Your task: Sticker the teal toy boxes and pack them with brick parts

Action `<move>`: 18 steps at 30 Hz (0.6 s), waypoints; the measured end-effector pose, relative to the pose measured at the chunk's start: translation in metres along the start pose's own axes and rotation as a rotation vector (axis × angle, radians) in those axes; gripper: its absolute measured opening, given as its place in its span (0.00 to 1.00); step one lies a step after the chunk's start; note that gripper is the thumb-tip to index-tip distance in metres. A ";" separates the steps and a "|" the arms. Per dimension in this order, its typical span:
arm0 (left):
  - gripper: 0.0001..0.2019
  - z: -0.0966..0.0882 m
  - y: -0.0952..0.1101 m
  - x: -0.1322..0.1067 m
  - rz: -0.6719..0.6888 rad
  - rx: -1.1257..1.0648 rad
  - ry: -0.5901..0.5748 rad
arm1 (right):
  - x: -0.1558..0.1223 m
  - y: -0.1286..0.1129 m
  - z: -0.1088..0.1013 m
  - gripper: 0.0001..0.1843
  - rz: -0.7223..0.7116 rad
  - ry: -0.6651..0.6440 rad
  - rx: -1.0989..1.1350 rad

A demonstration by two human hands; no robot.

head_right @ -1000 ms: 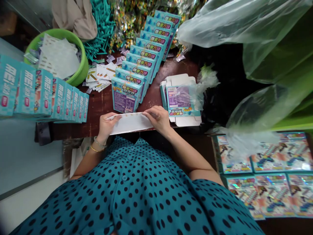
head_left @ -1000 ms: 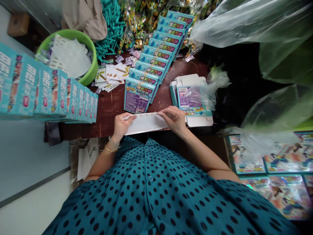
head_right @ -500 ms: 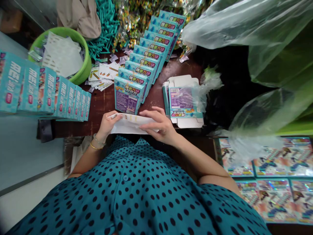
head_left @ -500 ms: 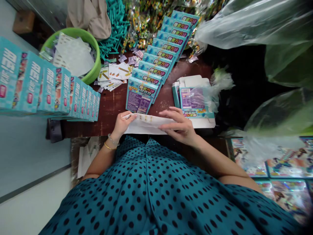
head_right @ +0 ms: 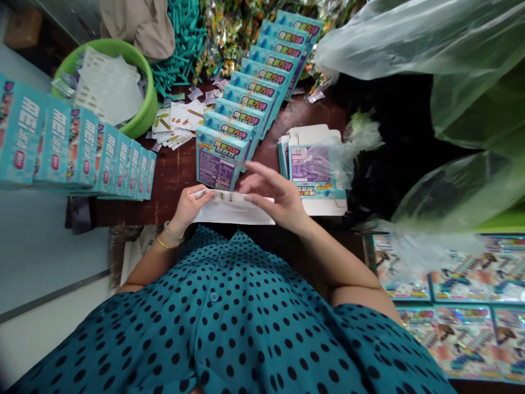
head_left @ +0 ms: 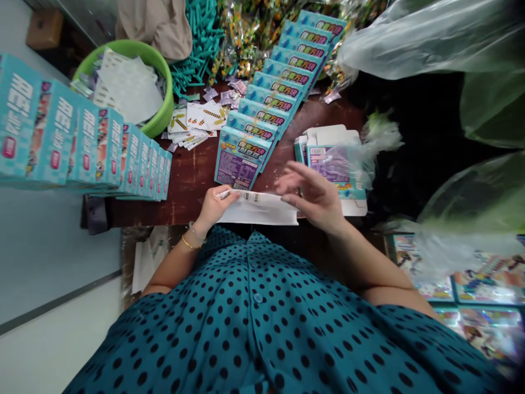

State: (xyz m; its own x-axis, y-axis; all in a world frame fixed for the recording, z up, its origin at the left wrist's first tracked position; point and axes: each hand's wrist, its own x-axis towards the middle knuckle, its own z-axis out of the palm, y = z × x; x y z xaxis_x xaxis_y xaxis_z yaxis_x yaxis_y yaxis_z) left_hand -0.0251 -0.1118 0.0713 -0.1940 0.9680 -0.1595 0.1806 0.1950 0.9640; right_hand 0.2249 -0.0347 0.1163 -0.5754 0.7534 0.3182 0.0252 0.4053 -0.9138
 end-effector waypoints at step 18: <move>0.18 -0.003 -0.002 0.011 -0.274 -0.406 -0.179 | 0.019 0.023 0.028 0.28 -0.744 -0.286 -0.506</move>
State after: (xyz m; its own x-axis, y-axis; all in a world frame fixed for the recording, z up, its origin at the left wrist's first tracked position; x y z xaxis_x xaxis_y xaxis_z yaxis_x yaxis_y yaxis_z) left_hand -0.0306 -0.1018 0.0684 -0.0070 0.9087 -0.4174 -0.2487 0.4027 0.8809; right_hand 0.1915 -0.0256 0.0945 -0.7634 0.0825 0.6406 -0.1161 0.9581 -0.2617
